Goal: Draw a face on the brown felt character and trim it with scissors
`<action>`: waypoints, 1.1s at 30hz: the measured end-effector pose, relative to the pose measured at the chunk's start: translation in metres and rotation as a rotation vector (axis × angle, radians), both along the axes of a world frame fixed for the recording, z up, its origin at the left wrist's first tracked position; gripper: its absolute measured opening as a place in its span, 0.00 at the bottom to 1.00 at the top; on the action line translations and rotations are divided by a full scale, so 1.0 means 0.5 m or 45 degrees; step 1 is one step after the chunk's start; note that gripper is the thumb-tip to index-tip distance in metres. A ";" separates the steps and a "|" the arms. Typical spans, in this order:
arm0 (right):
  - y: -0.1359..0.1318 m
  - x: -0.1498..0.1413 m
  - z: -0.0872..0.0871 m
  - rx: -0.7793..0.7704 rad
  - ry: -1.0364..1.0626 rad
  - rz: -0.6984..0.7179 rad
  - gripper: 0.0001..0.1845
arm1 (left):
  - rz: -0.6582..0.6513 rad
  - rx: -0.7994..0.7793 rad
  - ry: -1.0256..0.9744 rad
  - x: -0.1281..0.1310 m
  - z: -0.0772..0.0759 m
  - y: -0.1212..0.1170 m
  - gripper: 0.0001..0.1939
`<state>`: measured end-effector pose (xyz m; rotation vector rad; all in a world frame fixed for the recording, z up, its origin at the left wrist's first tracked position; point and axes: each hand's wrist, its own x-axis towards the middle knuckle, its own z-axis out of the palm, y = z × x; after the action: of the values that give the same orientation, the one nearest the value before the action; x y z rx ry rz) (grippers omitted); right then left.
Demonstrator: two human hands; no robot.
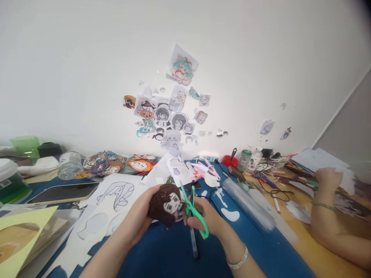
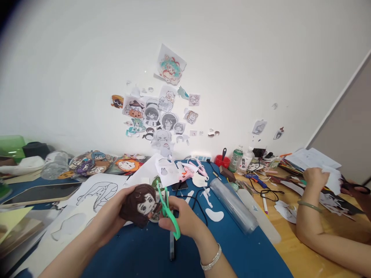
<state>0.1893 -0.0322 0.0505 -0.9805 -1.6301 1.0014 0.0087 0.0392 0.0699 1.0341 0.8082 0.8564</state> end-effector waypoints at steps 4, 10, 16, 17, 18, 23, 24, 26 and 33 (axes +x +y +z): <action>-0.003 -0.002 0.005 -0.003 -0.184 0.056 0.28 | 0.159 0.189 0.118 -0.009 0.004 0.001 0.16; -0.006 -0.001 0.000 -0.035 -0.246 0.153 0.29 | 0.119 0.487 0.363 -0.009 0.016 -0.003 0.15; 0.004 0.004 -0.008 -0.074 -0.331 0.218 0.29 | 0.181 0.675 0.514 -0.009 0.013 -0.005 0.14; 0.006 0.005 -0.011 -0.073 -0.366 0.213 0.29 | 0.197 0.687 0.520 -0.009 0.012 -0.007 0.13; 0.008 0.006 -0.014 -0.073 -0.395 0.202 0.29 | 0.213 0.692 0.521 -0.007 0.012 -0.010 0.12; 0.012 0.003 -0.023 -0.102 -0.428 0.169 0.32 | 0.287 0.668 0.506 -0.002 0.009 -0.019 0.09; 0.012 0.002 -0.024 -0.108 -0.421 0.178 0.31 | 0.297 0.666 0.507 -0.002 0.007 -0.019 0.09; 0.013 -0.001 -0.026 -0.122 -0.402 0.190 0.32 | 0.315 0.668 0.512 0.000 0.003 -0.019 0.08; 0.019 -0.013 -0.035 -0.092 -0.281 0.173 0.33 | 0.366 0.703 0.543 0.006 -0.007 -0.014 0.10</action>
<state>0.1827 -0.0228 0.0329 -1.0711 -1.8747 1.0802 0.0116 0.0320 0.0663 1.6498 1.1294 1.1597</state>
